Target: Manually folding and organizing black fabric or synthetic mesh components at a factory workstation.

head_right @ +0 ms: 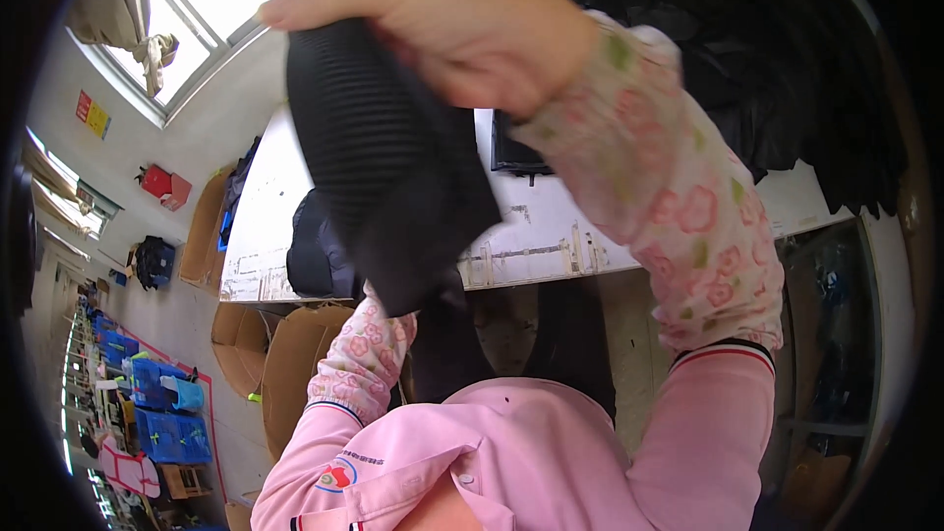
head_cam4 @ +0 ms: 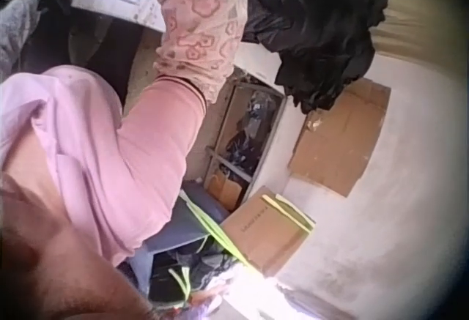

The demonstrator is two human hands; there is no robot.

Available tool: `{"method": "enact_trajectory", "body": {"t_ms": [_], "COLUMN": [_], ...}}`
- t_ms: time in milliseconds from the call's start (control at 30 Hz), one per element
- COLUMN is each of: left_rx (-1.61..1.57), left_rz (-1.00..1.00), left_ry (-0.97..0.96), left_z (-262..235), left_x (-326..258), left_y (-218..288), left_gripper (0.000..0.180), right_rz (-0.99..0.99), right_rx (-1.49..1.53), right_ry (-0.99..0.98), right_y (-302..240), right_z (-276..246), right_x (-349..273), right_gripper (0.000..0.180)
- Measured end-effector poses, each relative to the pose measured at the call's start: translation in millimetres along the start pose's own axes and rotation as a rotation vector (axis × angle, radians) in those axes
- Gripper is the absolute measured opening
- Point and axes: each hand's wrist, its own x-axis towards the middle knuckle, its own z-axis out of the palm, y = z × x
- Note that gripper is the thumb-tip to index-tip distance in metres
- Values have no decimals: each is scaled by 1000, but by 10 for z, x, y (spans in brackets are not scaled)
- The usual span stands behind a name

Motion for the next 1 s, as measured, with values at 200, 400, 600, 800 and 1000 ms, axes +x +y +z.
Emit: {"method": "enact_trajectory", "body": {"t_ms": [200, 400, 600, 800, 1000], "left_rx": [-195, -256, 242, 536, 1975], "left_rz": [-361, -257, 283, 578, 317], "left_ry": [71, -166, 393, 420, 1189], "left_z": [376, -460, -277, -1447, -1857], "left_x": [-628, -579, -990, -1274, -994], "left_y": [-502, -450, 1279, 2656, 2153], "left_gripper": [42, 31, 31, 37, 73], "right_rz": [13, 40, 13, 73, 476], "right_rx": [69, 87, 20, -544, -617], "right_ry": [164, 157, 128, 272, 521], "right_y": [329, 445, 169, 1783, 3956], "right_z": [333, 550, -42, -401, -11], "right_x": [329, 519, 399, -280, -1293], "right_gripper": [72, 59, 55, 45, 43]}}
